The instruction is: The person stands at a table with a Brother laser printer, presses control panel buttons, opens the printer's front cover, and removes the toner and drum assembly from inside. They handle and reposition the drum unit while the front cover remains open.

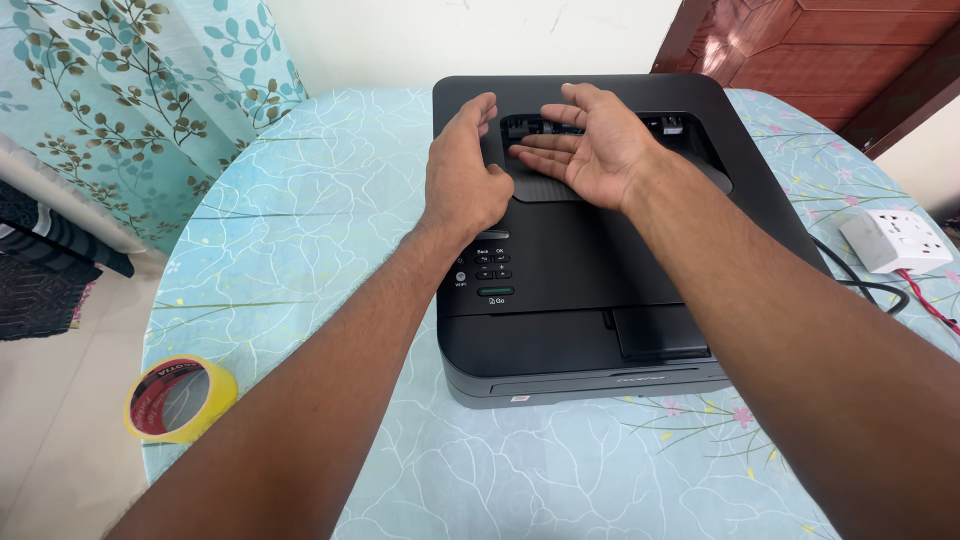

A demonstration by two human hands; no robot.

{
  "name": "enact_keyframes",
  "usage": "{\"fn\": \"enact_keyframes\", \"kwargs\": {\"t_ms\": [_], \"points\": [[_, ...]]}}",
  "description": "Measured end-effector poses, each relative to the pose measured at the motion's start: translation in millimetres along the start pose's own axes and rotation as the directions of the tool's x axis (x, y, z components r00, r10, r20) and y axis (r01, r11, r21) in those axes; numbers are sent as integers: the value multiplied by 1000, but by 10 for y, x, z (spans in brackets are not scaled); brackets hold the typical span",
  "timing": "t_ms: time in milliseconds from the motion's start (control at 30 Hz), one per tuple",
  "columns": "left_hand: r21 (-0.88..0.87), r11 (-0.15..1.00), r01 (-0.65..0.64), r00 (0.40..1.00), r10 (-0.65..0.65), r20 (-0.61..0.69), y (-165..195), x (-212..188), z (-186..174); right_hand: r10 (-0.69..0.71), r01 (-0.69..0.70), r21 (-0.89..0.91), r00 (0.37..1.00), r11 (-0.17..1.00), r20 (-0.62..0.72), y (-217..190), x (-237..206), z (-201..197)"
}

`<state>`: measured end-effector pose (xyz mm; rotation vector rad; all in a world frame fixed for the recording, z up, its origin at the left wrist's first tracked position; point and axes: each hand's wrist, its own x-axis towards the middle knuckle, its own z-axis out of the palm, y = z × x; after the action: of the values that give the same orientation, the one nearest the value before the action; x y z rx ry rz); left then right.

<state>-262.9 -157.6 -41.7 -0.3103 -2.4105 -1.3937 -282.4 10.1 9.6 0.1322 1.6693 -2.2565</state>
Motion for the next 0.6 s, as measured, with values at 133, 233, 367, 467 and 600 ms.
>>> {"fn": "enact_keyframes", "kwargs": {"t_ms": [133, 233, 367, 467, 600], "points": [[24, 999, 31, 999, -31, 22, 13, 13, 14, 27, -27, -4, 998, 1000, -60, -9, -29, 29], [30, 999, 32, 999, -33, 28, 31, 13, 8, 26, -25, 10, 999, 1000, -45, -34, -49, 58], [18, 1000, 21, 999, -21, 25, 46, 9, -1, 13, -14, -19, 999, 1000, -43, -59, -89, 66], [16, 1000, 15, 1000, -15, 16, 40, -7, -4, 2, -3, -34, 1000, 999, -31, -55, -107, 67], [16, 1000, 17, 1000, -18, 18, 35, -6, 8, -14, 12, -42, 999, 999, -31, -55, -123, 58]]}}
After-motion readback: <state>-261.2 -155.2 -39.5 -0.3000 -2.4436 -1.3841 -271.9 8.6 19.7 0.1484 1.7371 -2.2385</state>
